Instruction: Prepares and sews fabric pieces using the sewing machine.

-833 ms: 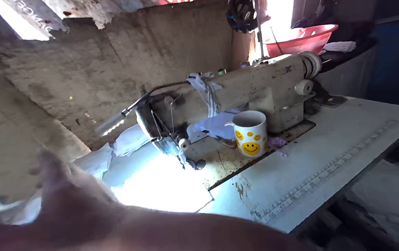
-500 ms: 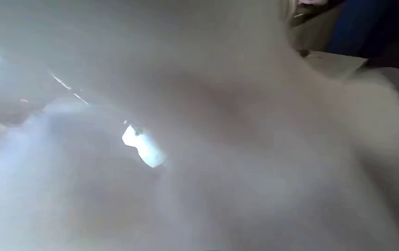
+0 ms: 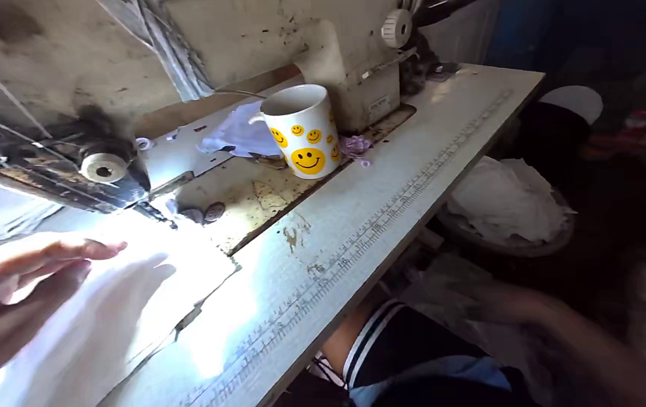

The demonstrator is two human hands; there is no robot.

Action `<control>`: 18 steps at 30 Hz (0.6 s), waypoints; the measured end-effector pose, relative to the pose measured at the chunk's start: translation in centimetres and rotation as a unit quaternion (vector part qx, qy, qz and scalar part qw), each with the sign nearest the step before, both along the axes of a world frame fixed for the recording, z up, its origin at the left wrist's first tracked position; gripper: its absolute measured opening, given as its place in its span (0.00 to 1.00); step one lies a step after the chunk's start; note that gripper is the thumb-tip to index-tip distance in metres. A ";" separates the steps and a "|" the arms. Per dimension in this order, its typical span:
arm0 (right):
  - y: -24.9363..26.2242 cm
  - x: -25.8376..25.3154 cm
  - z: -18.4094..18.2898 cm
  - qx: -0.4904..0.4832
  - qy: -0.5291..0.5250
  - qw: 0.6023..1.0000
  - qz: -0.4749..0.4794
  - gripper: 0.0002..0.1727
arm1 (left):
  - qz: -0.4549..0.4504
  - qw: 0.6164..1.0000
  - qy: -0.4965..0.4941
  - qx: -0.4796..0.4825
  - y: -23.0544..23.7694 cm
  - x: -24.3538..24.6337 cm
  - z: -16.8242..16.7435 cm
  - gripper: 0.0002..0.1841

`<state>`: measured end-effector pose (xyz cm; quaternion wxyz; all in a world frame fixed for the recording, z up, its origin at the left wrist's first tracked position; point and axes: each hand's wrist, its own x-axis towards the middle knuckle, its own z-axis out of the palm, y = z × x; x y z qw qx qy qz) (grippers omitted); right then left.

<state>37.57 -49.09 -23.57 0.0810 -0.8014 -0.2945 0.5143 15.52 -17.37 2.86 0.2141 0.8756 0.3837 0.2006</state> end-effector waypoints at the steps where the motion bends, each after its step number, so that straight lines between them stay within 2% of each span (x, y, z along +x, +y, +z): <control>1: 0.9 0.5 3.5 0.054 0.011 0.998 0.037 0.32 | -0.181 0.983 -0.025 0.023 7.4 -3.1 -3.3 0.10; 2: 1.7 0.8 7.0 0.129 0.014 0.987 0.092 0.27 | -0.285 0.955 -0.051 0.069 13.3 -4.7 -6.2 0.11; 3: 2.5 0.9 10.3 0.227 0.012 0.961 0.157 0.24 | -0.327 0.937 -0.074 0.100 16.5 -5.5 -8.0 0.11; 5: 5.6 0.7 15.7 0.434 0.014 0.853 0.290 0.21 | -0.305 0.943 -0.060 0.115 17.0 -5.9 -8.8 0.14; 7: 10.5 -0.5 19.6 0.545 0.044 0.756 0.358 0.17 | -0.234 0.971 -0.012 0.053 14.6 -5.8 -8.2 0.14; 9: 16.5 -2.3 20.7 0.621 -0.043 0.685 0.379 0.16 | -0.217 0.976 0.012 -0.003 13.9 -5.6 -8.2 0.13; 12: 26.0 -3.6 18.8 0.652 -0.215 0.594 0.419 0.15 | -0.264 0.964 0.023 -0.033 14.4 -5.5 -8.2 0.13; 15: 32.1 -3.1 16.1 0.644 -0.230 0.568 0.458 0.17 | -0.288 0.955 0.031 -0.054 15.2 -5.4 -7.5 0.12; 18: 32.9 -2.6 15.2 0.624 -0.214 0.595 0.459 0.23 | -0.280 0.955 0.054 -0.084 16.0 -5.4 -7.3 0.10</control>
